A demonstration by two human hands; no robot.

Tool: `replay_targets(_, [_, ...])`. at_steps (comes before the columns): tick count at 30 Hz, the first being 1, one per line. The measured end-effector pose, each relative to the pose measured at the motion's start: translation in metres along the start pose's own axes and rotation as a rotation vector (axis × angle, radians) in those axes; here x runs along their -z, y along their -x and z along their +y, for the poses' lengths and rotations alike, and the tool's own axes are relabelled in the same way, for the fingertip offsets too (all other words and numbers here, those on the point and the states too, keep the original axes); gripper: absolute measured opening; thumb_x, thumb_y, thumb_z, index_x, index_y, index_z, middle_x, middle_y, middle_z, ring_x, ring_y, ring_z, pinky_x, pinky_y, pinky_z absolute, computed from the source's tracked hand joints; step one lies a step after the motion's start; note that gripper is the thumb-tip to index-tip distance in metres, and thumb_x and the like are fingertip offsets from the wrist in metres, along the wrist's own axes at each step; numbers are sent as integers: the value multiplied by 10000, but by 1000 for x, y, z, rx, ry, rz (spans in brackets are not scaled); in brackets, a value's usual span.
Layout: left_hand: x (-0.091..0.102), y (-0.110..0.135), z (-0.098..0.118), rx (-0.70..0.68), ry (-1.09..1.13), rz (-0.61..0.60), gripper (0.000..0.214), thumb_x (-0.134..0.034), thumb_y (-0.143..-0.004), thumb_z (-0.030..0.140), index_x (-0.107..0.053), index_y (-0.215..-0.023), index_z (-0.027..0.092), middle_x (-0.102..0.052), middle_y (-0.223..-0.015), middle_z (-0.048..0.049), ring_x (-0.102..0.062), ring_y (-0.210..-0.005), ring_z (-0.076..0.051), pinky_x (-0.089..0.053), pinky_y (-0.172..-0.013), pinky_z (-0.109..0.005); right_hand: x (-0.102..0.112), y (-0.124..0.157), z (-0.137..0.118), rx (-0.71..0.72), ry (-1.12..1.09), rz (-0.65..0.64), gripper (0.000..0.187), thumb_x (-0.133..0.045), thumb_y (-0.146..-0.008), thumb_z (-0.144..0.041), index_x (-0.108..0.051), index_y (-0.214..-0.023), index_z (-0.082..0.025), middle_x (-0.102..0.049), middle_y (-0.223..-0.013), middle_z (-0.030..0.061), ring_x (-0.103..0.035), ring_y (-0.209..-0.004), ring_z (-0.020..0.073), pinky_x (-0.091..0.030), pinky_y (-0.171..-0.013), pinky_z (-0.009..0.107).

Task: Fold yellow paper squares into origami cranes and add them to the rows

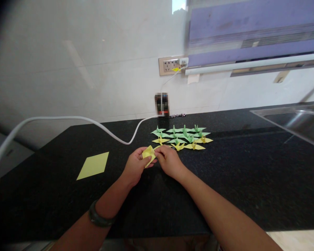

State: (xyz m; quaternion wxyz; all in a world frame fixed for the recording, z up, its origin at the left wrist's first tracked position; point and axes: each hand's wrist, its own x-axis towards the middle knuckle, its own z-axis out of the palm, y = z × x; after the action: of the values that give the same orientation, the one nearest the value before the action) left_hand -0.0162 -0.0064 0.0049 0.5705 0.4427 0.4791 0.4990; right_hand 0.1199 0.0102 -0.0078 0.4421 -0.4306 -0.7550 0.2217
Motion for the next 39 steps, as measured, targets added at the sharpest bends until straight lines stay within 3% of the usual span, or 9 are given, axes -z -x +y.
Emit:
replay_targets(5, [3,-3,-2,-116,77,-27,366,-628,-610,157,-495,-951,160,-617,-731,-16,-573,-594,-98,-450,-565,-208,-2,1,3,-69,-103,13,95,-523,-731,-196,-526,-826,-185,-562,-716,8,-518,-625,119,-416,-569,242])
replay_targets(12, [3,-1,1,-236,68,-72,379,-653,-576,128,-503,-924,161,-606,-664,19,-537,-573,-75,-391,-549,-167,5,3,-8,63,-44,100,89,-509,-707,-133,-524,-775,-187,-547,-779,29,-509,-652,123,-419,-570,241])
replay_targets(25, [0,-1,0,-210,97,-34,312,-652,-591,160,-521,-874,142,-630,-706,-5,-567,-621,-92,-425,-618,-206,6,1,-12,121,3,159,83,-497,-729,-116,-545,-731,-184,-558,-754,37,-514,-727,146,-409,-670,271])
replay_targets(29, [0,-1,0,-174,122,-71,347,-639,-613,170,-486,-923,142,-616,-689,-3,-552,-579,-82,-419,-570,-197,6,2,-14,100,4,114,64,-513,-739,-159,-554,-780,-186,-543,-761,36,-496,-707,143,-401,-631,262])
replay_targets(33, [1,-1,0,-103,106,-118,410,-637,-613,178,-451,-977,136,-599,-630,4,-534,-511,-79,-409,-514,-193,4,0,-11,49,-20,100,92,-489,-759,-178,-532,-678,-183,-516,-699,21,-485,-688,138,-394,-628,261])
replay_targets(39, [-1,0,1,-74,95,-101,428,-651,-594,184,-448,-967,139,-593,-592,13,-535,-491,-85,-416,-505,-200,-1,-1,-4,-43,-42,99,62,-515,-734,-218,-512,-684,-183,-492,-671,1,-460,-622,120,-380,-564,239])
